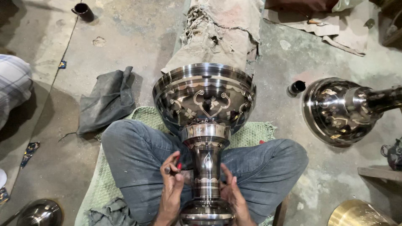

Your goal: The person uses a chisel and wooden mallet to engrave decorative patterns on a polished metal vessel. They repeatedly tap the chisel along the surface to create fine lines and shapes.

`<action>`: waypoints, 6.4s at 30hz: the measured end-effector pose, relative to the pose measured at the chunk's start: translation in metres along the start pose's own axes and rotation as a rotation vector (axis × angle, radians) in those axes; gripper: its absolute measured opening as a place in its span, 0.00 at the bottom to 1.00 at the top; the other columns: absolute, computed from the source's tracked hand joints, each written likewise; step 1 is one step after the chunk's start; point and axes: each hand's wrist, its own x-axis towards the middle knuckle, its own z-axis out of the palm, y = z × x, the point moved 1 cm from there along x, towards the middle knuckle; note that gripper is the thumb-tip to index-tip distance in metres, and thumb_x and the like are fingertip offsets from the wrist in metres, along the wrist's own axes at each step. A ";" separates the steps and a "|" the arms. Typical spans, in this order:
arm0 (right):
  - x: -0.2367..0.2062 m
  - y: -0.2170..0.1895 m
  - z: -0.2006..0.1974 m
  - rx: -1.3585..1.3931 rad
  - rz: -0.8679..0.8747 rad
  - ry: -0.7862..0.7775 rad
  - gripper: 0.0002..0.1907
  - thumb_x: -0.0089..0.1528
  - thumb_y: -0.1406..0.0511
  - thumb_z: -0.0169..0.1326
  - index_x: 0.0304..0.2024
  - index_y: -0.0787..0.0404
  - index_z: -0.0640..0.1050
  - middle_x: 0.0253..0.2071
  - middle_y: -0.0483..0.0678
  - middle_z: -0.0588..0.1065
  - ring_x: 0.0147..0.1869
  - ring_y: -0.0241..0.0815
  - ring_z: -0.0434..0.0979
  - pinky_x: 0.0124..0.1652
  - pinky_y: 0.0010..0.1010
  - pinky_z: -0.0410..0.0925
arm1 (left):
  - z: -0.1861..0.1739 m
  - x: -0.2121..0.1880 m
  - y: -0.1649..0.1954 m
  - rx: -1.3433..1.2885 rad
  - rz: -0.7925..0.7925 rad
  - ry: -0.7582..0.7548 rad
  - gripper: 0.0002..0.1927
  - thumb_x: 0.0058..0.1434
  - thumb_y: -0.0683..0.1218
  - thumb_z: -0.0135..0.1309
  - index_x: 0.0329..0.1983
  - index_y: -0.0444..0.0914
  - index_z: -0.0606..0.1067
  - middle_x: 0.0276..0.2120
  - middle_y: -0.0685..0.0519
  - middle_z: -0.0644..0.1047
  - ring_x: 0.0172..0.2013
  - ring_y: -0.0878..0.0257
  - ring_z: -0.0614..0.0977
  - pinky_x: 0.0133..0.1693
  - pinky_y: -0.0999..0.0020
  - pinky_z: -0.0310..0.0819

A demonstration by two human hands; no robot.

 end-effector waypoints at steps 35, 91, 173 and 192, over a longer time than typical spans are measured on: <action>-0.059 -0.055 -0.139 -0.917 -0.053 1.452 0.25 0.70 0.69 0.53 0.67 0.64 0.63 0.45 0.56 0.76 0.42 0.42 0.78 0.34 0.30 0.74 | -0.056 0.183 0.099 0.281 0.157 -0.072 0.19 0.72 0.47 0.48 0.64 0.37 0.72 0.41 0.54 0.73 0.38 0.67 0.77 0.44 0.73 0.77; 0.132 -0.328 0.048 -1.627 0.041 0.473 0.19 0.60 0.62 0.65 0.52 0.58 0.79 0.29 0.54 0.78 0.25 0.41 0.74 0.24 0.36 0.71 | 0.064 0.359 0.100 0.729 0.610 -0.741 0.27 0.58 0.46 0.66 0.61 0.45 0.75 0.45 0.52 0.85 0.42 0.63 0.89 0.47 0.64 0.86; 0.107 -0.208 0.040 -1.723 -0.342 0.631 0.15 0.56 0.64 0.66 0.40 0.65 0.76 0.22 0.46 0.76 0.23 0.33 0.76 0.26 0.27 0.70 | 0.062 0.380 0.141 0.842 0.749 -1.407 0.27 0.57 0.34 0.57 0.58 0.50 0.77 0.41 0.56 0.86 0.35 0.66 0.88 0.38 0.69 0.87; 0.111 -0.189 0.043 -1.638 -0.517 0.615 0.10 0.60 0.63 0.63 0.36 0.61 0.75 0.22 0.44 0.74 0.24 0.31 0.73 0.26 0.26 0.67 | 0.056 0.371 0.149 1.092 0.741 -1.468 0.17 0.68 0.43 0.53 0.57 0.52 0.77 0.34 0.54 0.84 0.30 0.65 0.85 0.29 0.66 0.81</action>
